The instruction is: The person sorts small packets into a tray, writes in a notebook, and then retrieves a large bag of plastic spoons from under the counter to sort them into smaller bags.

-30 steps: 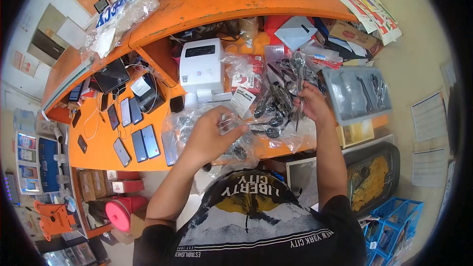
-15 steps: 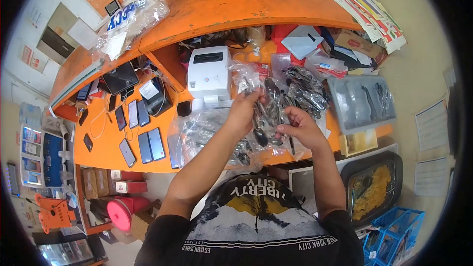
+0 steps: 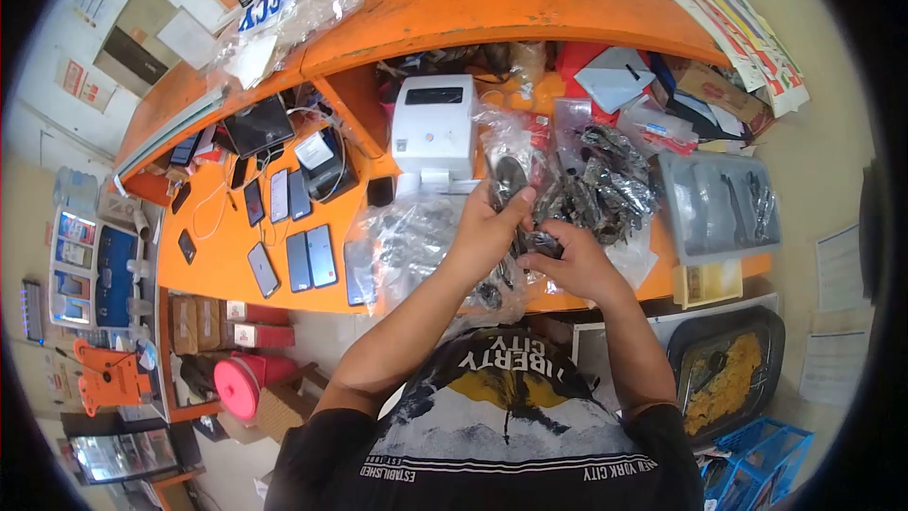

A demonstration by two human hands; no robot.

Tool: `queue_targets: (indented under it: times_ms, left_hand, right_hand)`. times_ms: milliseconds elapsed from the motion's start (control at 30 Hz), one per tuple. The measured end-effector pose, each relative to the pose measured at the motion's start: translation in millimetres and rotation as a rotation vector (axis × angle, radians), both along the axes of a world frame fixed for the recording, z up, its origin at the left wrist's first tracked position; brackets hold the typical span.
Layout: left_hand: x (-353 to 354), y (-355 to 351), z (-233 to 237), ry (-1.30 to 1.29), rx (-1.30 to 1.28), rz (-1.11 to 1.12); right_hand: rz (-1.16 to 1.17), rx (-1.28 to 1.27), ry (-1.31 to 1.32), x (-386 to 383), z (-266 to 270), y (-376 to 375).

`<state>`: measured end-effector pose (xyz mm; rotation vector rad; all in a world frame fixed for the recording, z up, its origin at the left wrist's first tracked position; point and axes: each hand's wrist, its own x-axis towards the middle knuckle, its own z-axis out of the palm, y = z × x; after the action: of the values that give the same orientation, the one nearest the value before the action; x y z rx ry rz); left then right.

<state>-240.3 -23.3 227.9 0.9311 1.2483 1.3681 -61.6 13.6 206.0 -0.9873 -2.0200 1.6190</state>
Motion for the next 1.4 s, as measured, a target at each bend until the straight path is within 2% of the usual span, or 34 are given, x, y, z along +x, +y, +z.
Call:
queue_targets:
  times_ms: [67,100,167,200,300,367,433,567,600,667,700,767,800,867,900,967,1033,1067,1133,1167,1200,1233,1300,1367,1400]
  left_hand:
    - [-15.3,-30.2,15.0,0.131,0.073,0.091]
    - [-23.7,-46.6,20.9,0.197,0.108,0.129]
    - [-39.2,-76.6,35.2,0.032,0.204,0.139]
    - [-55.9,-91.9,44.5,0.240,0.081,0.009]
    - [-50.5,-93.7,36.1,0.792,0.391,-0.495]
    - [-32.4,-96.4,-4.4,1.006,-0.056,-0.860]
    - [-19.2,-80.0,-64.2,1.113,-0.361,-0.792]
    - [-26.8,-41.2,-135.3,1.396,-0.653,-0.645]
    - [-33.5,-35.5,-139.9,1.464,-0.697,-0.567]
    - [-49.0,-24.8,-112.0,1.686,-0.804,-0.626]
    - [-65.7,-23.5,-120.8,1.755,-0.757,-0.458]
    - [-82.1,-4.9,-99.3,1.847,-0.759,-0.281]
    - [-80.2,10.4,-69.2,1.882,-0.811,-0.273]
    - [-77.8,19.2,-79.5,2.182,-0.716,-0.148]
    - [-77.6,21.7,-88.3,2.324,-0.663,-0.070]
    - [-83.7,14.6,-124.7,2.236,-0.497,-0.277]
    - [-83.6,1.0,-154.2,2.138,-0.325,-0.475]
    - [-71.1,-7.7,-156.6,2.009,-0.296,-0.483]
    - [-55.2,-20.1,-155.4,1.749,-0.194,-0.465]
    - [-54.3,-24.7,-152.4,1.615,-0.127,-0.432]
    - [-52.8,-31.8,-140.1,1.594,-0.127,-0.429]
    - [-51.2,-39.0,-127.8,1.572,-0.126,-0.425]
    - [-51.2,-58.9,-85.4,1.762,-0.251,-0.483]
    - [-87.6,-80.2,-113.1,1.959,-0.257,-0.429]
    - [-101.4,-82.0,-108.7,2.059,-0.107,-0.322]
  right_hand:
    - [0.025,0.012,0.101,1.2,-11.7,-0.7]
    - [0.001,0.099,0.006,-1.3,-17.6,-6.6]
    - [-0.069,0.290,-0.177,-6.8,-31.0,-21.0]
    - [-0.088,0.313,-0.230,-9.6,-50.2,-33.5]
    - [-0.120,0.116,-0.644,-35.1,-77.8,-43.4]
    - [-0.103,0.115,-0.525,-31.3,-93.0,-27.6]
    - [-0.171,0.143,-0.326,-31.6,-104.1,-16.8]
    - [-0.103,0.232,-0.206,-17.3,-71.2,-13.8]
    - [-0.094,0.252,-0.221,-13.0,-61.0,-16.0]
    - [-0.086,0.287,-0.254,-6.0,-40.9,-22.5]
    - [-0.027,0.296,-0.302,-1.8,-33.2,-24.9]
    - [0.086,0.311,-0.397,4.4,-22.5,-26.1]
    - [0.137,0.347,-0.407,4.1,-25.8,-25.4]
    - [0.255,0.413,-0.431,2.7,-39.9,-25.8]
    - [0.265,0.366,-0.366,2.6,-41.2,-25.6]
    - [0.284,0.279,-0.228,2.7,-42.8,-23.3]
    - [0.121,0.199,-0.133,14.5,-54.3,-15.2]
    - [0.039,0.158,-0.087,23.9,-60.7,-10.4]
    - [-0.211,0.236,-0.153,48.3,-70.5,6.3]
    - [-0.398,0.319,-0.338,62.3,-81.7,11.2]
    - [-0.580,0.401,-0.524,75.5,-93.9,16.4]
    - [-0.529,0.425,-0.579,87.6,-102.9,21.0]
    - [-0.427,0.473,-0.682,107.1,-118.4,29.6]
    - [-0.367,0.475,-0.691,115.9,-134.2,42.7]
    - [-0.335,0.480,-0.694,118.0,-137.7,49.2]
